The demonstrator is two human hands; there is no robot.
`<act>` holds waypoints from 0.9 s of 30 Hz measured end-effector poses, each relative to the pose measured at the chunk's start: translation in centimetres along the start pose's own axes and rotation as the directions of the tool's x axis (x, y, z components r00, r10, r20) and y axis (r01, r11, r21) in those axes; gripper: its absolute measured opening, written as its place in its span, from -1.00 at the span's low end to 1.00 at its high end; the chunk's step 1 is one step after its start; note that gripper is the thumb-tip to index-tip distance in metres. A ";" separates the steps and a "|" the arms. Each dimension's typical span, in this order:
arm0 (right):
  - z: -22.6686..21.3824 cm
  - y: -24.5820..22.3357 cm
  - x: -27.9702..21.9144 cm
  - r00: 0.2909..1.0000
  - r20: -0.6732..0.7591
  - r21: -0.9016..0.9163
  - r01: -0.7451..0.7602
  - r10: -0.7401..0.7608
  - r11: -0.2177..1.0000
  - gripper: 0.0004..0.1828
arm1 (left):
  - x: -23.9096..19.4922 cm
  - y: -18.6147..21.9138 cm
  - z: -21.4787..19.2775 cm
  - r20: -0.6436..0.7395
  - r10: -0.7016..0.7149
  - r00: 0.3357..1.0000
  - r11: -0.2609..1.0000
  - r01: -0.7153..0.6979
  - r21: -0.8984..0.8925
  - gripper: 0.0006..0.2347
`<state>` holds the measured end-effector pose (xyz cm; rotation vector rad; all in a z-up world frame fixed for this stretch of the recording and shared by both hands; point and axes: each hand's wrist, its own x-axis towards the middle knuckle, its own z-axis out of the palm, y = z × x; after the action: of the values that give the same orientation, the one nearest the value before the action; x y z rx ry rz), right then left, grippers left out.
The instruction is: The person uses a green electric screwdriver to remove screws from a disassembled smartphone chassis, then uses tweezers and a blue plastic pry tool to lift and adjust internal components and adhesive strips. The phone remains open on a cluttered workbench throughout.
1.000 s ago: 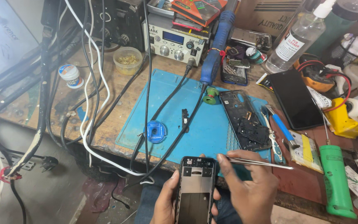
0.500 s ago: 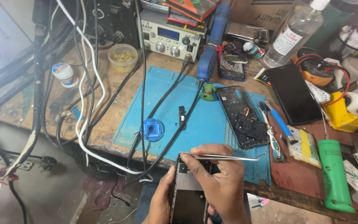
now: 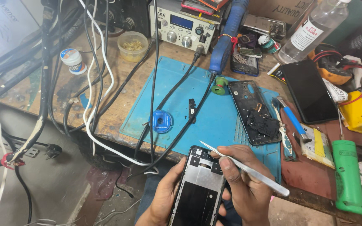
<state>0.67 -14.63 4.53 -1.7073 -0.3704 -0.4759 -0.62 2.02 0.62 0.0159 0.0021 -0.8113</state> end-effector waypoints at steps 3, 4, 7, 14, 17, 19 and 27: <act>-0.1 -0.4 0.0 0.993 0.059 -0.097 0.103 -0.098 0.990 -0.80 | 0.1 -0.2 -0.2 -0.002 0.002 1.000 0.999 -0.002 -0.032 -0.32; -0.1 -0.6 0.2 0.992 0.065 -0.123 0.115 -0.107 0.986 -0.80 | 0.1 -0.3 -0.2 -0.002 0.009 1.000 0.999 -0.009 -0.037 -0.32; 0.3 -1.1 0.9 0.986 0.078 -0.194 0.159 -0.147 0.968 -0.76 | 0.1 0.0 -0.1 0.005 0.026 1.000 1.000 -0.026 -0.008 -0.32; 0.2 -1.2 1.1 0.995 0.086 -0.192 0.061 -0.045 0.979 -0.73 | 0.1 0.2 -0.4 -0.077 -0.022 0.997 0.999 0.019 -0.046 -0.29; 0.3 -1.3 0.6 0.994 0.083 -0.145 0.078 -0.067 0.986 -0.76 | -0.1 -0.1 -0.7 0.027 -0.013 1.000 0.999 0.012 0.039 -0.30; 0.3 -1.1 0.8 0.986 0.092 -0.158 0.152 -0.139 0.976 -0.79 | 0.0 -0.1 -0.9 0.048 -0.015 0.999 0.998 0.012 0.067 -0.30; 0.5 -0.8 1.4 0.991 0.041 -0.090 0.134 -0.131 0.987 -0.84 | 0.4 0.0 -0.9 -0.060 0.076 0.995 0.992 -0.069 0.110 -0.33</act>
<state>1.55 -14.04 5.82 -1.7896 -0.4964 -0.5678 -0.36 1.71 -0.27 0.1433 0.0185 -0.7374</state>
